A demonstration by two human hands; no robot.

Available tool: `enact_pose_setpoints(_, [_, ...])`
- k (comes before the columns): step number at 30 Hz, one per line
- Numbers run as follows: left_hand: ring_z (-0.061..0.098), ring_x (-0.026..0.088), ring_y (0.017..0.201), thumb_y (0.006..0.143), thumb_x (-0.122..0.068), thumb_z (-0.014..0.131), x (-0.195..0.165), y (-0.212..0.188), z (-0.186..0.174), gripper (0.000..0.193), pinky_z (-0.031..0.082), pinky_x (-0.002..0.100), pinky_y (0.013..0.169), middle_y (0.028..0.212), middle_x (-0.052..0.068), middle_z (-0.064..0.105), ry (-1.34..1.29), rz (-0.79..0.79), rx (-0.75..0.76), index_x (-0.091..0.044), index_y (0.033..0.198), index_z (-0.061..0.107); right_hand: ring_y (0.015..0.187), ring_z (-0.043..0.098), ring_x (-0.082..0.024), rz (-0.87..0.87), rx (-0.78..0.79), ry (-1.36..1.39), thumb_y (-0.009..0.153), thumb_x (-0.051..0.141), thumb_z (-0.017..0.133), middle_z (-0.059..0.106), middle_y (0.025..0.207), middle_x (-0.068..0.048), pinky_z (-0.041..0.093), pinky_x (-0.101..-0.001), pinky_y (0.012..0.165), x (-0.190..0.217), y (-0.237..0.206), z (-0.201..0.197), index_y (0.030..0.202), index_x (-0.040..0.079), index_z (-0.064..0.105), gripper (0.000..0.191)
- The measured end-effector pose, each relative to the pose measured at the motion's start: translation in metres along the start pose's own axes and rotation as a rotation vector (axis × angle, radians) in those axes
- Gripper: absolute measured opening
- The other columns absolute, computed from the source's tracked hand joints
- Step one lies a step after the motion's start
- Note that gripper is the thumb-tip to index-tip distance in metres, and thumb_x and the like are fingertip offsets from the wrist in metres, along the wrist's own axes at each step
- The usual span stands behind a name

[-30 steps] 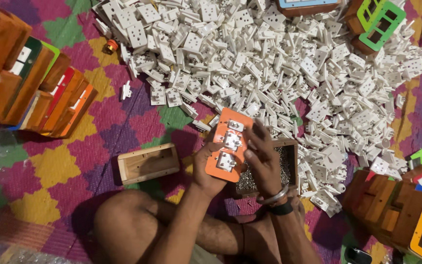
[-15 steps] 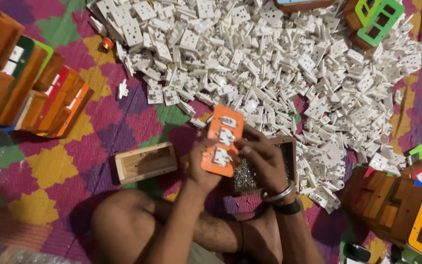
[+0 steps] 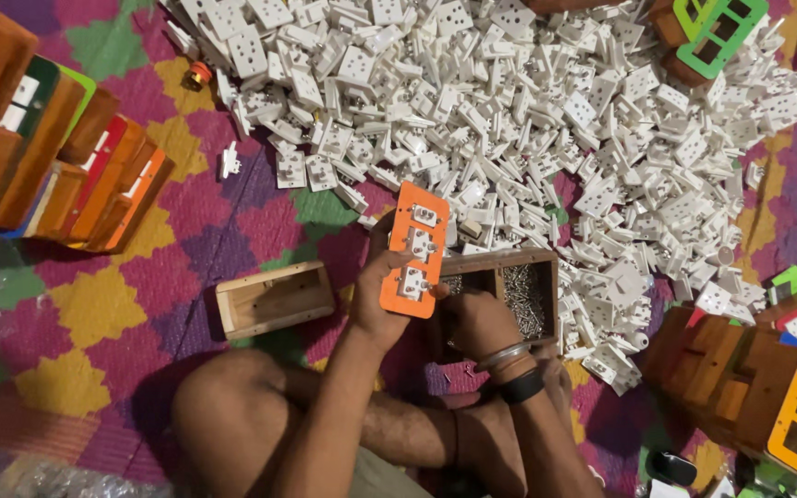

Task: The person sits on the floor and assembles small white plastic electrical components into orange and yellow plastic frames. They pick up components and fasteners from a wooden box and the surrounding floor, then insert them into the frames.

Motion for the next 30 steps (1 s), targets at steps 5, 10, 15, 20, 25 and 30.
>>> enact_pose_setpoints(5, [0.06,0.026,0.115,0.083,-0.012,0.058,-0.002,-0.002,0.009,0.068,0.062,0.047,0.071,0.134,0.01,0.055,0.162,0.052,0.001,-0.023,0.147,0.037,0.081,0.068,-0.035,-0.032,-0.065,0.082,0.075,0.021,0.077,0.071,0.083,-0.011,0.055,-0.0469,0.073,0.006,-0.003,-0.039,0.087,0.02,0.083,0.014])
enact_pose_setpoints(10, [0.06,0.027,0.114,0.082,-0.01,0.06,0.001,-0.004,0.015,0.07,0.061,0.044,0.068,0.133,0.013,0.057,0.287,0.027,-0.022,-0.023,0.145,0.034,0.073,0.071,-0.025,0.076,-0.009,0.203,0.074,0.02,0.082,0.073,0.081,-0.01,0.056,-0.0374,0.068,0.01,-0.002,-0.058,0.084,0.014,0.083,0.011])
enact_pose_setpoints(15, [0.059,0.022,0.115,0.082,-0.011,0.06,0.005,-0.008,0.025,0.066,0.058,0.038,0.073,0.131,0.011,0.058,0.538,0.013,0.02,-0.014,0.144,0.041,0.07,0.069,-0.015,0.255,-0.3,1.09,0.09,0.01,0.075,0.077,0.085,-0.01,0.054,-0.0283,0.063,-0.005,-0.007,-0.085,0.097,0.001,0.078,0.012])
enact_pose_setpoints(20, [0.052,0.016,0.127,0.083,-0.009,0.06,0.009,-0.013,0.042,0.06,0.045,0.03,0.105,0.136,0.006,0.056,0.637,0.058,0.197,-0.008,0.142,0.047,0.086,0.069,-0.009,0.033,-0.364,1.144,0.095,0.007,0.071,0.074,0.1,-0.003,0.054,-0.0236,0.075,-0.001,0.001,-0.102,0.106,-0.001,0.071,0.014])
enact_pose_setpoints(25, [0.053,0.017,0.12,0.083,-0.008,0.06,0.014,-0.015,0.042,0.06,0.043,0.033,0.103,0.129,0.006,0.059,0.704,0.011,0.179,-0.007,0.141,0.048,0.083,0.067,-0.01,0.075,-0.318,1.204,0.096,0.008,0.069,0.074,0.095,-0.004,0.054,-0.0244,0.074,-0.007,0.002,-0.091,0.108,0.0,0.071,0.015])
enact_pose_setpoints(30, [0.054,0.016,0.119,0.082,-0.007,0.06,0.016,-0.016,0.043,0.061,0.043,0.033,0.104,0.128,0.006,0.06,0.738,-0.007,0.189,-0.008,0.142,0.048,0.082,0.066,-0.009,0.086,-0.285,1.223,0.096,0.008,0.07,0.073,0.093,-0.004,0.053,-0.0243,0.073,-0.012,0.003,-0.09,0.108,0.0,0.07,0.015])
Point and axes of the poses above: each hand's wrist, its own y-axis towards the middle knuckle, its own z-axis out of the palm, x = y × z, the point moved 7 cm from there along y, towards the middle knuckle
